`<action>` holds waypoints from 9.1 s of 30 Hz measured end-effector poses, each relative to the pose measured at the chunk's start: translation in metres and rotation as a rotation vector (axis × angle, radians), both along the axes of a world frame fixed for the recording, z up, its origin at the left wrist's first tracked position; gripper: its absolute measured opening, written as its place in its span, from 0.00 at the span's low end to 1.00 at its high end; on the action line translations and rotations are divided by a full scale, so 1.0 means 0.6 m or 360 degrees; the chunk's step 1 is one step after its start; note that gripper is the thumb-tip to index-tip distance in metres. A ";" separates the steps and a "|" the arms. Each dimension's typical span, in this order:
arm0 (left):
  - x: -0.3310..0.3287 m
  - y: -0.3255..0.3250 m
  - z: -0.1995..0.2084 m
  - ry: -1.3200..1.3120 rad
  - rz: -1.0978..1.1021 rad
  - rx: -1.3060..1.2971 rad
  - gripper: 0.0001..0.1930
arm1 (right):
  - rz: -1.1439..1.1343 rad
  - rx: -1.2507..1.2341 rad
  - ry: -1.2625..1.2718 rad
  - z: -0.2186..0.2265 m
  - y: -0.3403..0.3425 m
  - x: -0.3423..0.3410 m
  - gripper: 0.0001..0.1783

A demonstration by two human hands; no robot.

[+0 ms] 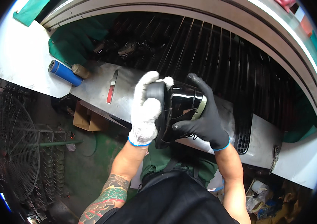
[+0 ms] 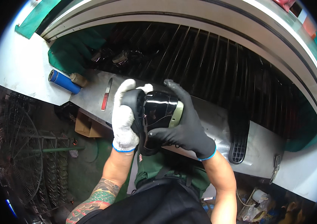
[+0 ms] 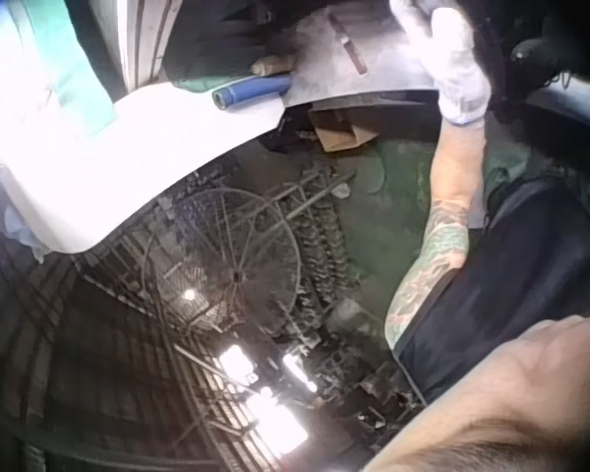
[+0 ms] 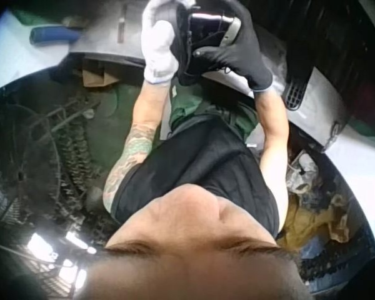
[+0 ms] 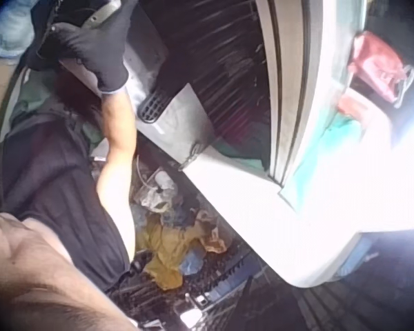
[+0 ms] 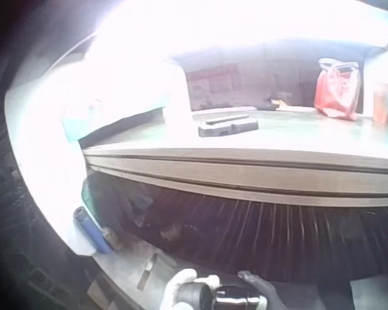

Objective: The person repeatedly wipes and scrubs a black shoe with a white cloth, focusing on the sole, sides, and upper. They rotate the shoe frequently to access different areas and occasionally place it on a metal workbench before resuming cleaning.

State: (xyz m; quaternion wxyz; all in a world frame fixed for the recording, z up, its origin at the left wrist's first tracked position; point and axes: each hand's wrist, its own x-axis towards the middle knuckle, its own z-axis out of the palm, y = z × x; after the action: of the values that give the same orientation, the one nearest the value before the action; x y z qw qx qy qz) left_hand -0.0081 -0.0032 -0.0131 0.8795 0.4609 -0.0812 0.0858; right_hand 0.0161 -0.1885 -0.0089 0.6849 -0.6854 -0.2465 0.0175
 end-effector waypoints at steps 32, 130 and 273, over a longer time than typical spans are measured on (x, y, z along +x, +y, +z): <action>-0.033 0.003 0.057 -0.0339 0.0103 0.0858 0.43 | 0.0118 0.0098 -0.0388 0.017 -0.013 -0.040 0.49; -0.014 0.031 -0.034 -0.0086 -0.0517 -0.0103 0.42 | 0.0323 -0.0804 -0.0218 -0.092 -0.093 -0.106 0.57; -0.032 0.051 -0.197 -0.0315 0.0603 0.1851 0.11 | -0.0483 -0.1247 0.0061 -0.267 0.012 0.799 0.31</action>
State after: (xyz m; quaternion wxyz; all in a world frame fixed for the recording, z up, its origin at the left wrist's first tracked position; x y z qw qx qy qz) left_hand -0.0272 0.0272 -0.1312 0.4421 0.8611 -0.1126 0.2245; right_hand 0.4958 -0.1810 -0.1689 0.3718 -0.9221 -0.1046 0.0217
